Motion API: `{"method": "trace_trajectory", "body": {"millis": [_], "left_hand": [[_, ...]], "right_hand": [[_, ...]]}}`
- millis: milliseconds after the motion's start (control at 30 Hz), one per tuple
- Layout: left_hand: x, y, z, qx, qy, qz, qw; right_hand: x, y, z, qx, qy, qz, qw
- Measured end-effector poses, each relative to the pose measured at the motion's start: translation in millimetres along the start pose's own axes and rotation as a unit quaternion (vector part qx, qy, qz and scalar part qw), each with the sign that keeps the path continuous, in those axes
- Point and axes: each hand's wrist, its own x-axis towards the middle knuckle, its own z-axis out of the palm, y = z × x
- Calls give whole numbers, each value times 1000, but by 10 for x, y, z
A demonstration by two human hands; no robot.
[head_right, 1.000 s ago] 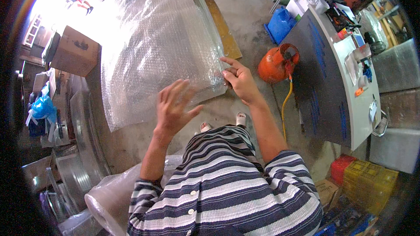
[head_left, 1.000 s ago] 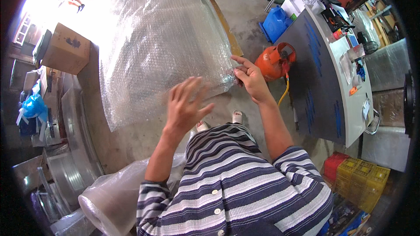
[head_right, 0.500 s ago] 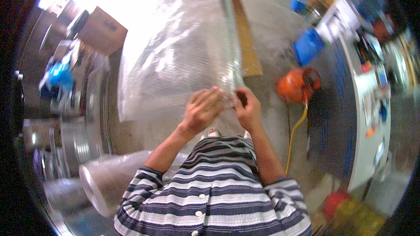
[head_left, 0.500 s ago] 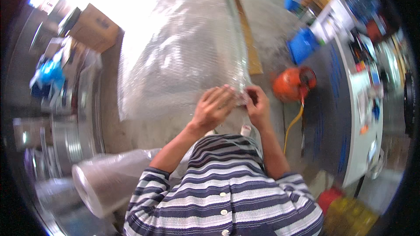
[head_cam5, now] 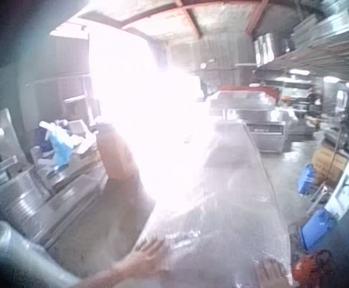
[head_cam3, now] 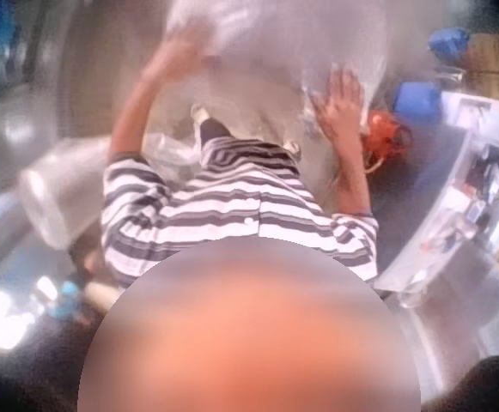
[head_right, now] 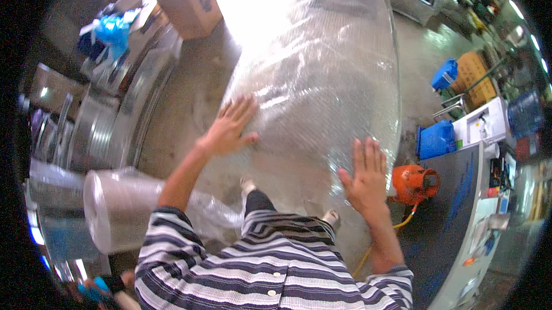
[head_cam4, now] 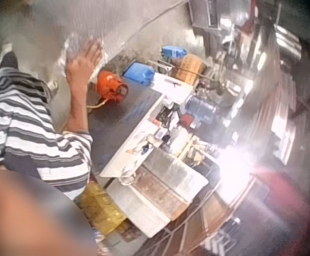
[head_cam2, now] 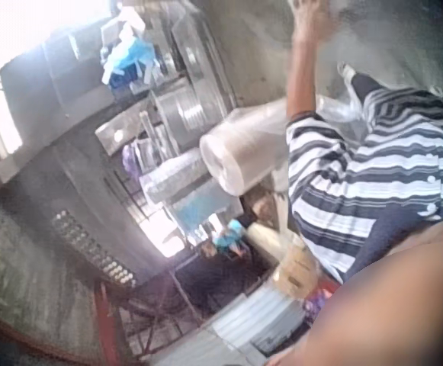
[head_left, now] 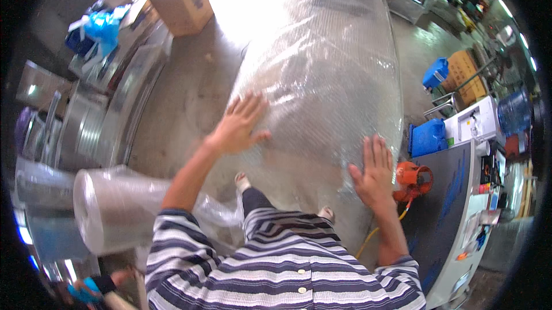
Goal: The person wraps a large rectangular object with bubble wrap and secures it using a handheld tape dispenser. They smooth the wrap, apply tape along edges, and rotate the item to cover all sides.
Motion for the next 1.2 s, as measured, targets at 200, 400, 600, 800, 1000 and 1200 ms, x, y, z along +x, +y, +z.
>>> {"method": "trace_trajectory", "body": {"millis": [200, 400, 600, 800, 1000, 1200], "left_hand": [[-113, -319, -144, -135, -40, 109, 984], [-124, -559, -86, -217, -60, 195, 955], [118, -1855, 257, -303, -47, 453, 837], [1095, -3693, 511, -369, -102, 432, 817], [2055, -6731, 1031, -318, -189, 43, 928], [2510, -9369, 1394, -295, -96, -318, 896]], "right_hand": [[308, -185, -438, 95, -94, 161, 978], [1554, -800, 96, -52, 60, 277, 957], [2026, -773, -97, -17, -117, 375, 919], [4138, -1494, -153, 0, 72, 415, 907], [6569, -1068, 242, -13, 144, 404, 903], [8379, -62, 179, -32, 162, 501, 849]]}}
